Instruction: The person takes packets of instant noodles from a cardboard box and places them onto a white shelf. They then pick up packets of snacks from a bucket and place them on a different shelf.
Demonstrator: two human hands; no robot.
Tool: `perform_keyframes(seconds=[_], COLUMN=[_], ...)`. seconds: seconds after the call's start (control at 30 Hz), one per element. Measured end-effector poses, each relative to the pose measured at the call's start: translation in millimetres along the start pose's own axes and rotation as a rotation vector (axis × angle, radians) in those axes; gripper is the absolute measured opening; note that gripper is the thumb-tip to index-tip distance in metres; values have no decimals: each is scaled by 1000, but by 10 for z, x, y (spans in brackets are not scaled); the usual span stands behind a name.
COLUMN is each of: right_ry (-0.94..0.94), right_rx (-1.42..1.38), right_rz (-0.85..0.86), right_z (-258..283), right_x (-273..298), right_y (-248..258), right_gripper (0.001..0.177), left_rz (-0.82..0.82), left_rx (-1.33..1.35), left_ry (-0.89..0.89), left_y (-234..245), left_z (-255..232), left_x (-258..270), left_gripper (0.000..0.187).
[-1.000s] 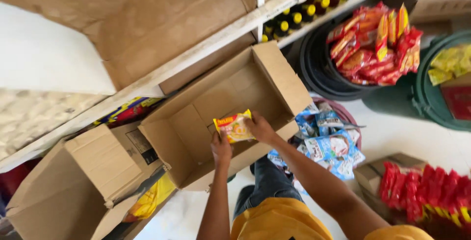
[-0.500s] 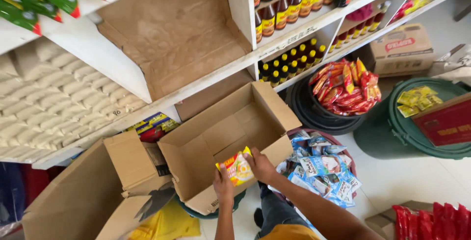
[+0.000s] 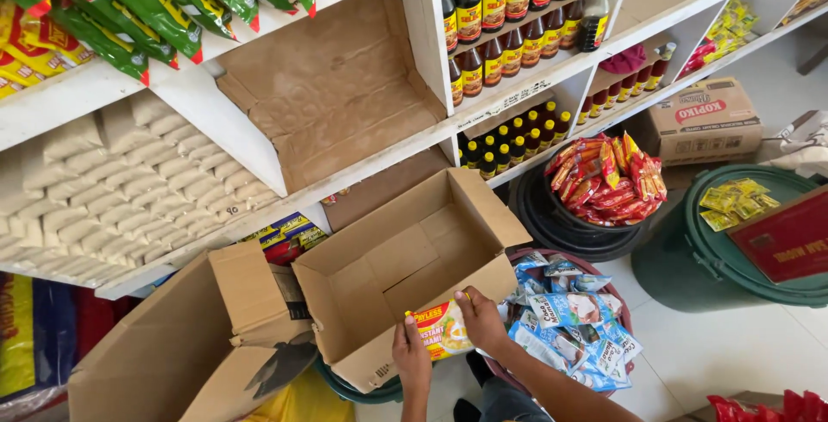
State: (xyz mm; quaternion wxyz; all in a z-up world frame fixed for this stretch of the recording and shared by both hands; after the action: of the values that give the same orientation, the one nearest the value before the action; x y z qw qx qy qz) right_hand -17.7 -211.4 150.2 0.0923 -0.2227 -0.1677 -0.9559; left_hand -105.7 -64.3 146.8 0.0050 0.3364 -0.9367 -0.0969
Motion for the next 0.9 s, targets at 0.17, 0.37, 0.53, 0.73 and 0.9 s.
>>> perform_keyframes(seconds=[0.17, 0.37, 0.53, 0.73, 0.9], right_ry=[-37, 27, 98, 160, 285], right_rx=[-51, -187, -207, -64, -123], right_rz=[-26, 35, 47, -68, -72], right_z=[-47, 306, 427, 762, 1062], right_x=[9, 106, 79, 24, -112], right_y=[97, 122, 110, 244, 427], right_gripper=[43, 36, 40, 42, 41], left_rz=[-64, -190, -169, 195, 334], left_rx=[3, 257, 209, 85, 100], left_ry=[-55, -73, 1, 54, 57], left_y=[-94, -101, 24, 156, 68], left_z=[-163, 104, -458, -739, -1007], left_x=[22, -16, -70, -272, -474], left_gripper=[36, 36, 38, 39, 41])
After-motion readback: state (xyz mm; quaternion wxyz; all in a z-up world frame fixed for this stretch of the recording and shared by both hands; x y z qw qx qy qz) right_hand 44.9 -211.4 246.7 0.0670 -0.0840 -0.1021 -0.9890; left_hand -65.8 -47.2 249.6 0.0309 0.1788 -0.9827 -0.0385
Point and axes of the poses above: each hand's wrist, its own x-axis away from the middle knuckle, its own y-axis out of the back of the hand, z = x × y, the point moved 1 cm from there along -x, towards the middle knuckle, and after that the axes turned 14 degrees about -y, right-handed, at the moved point
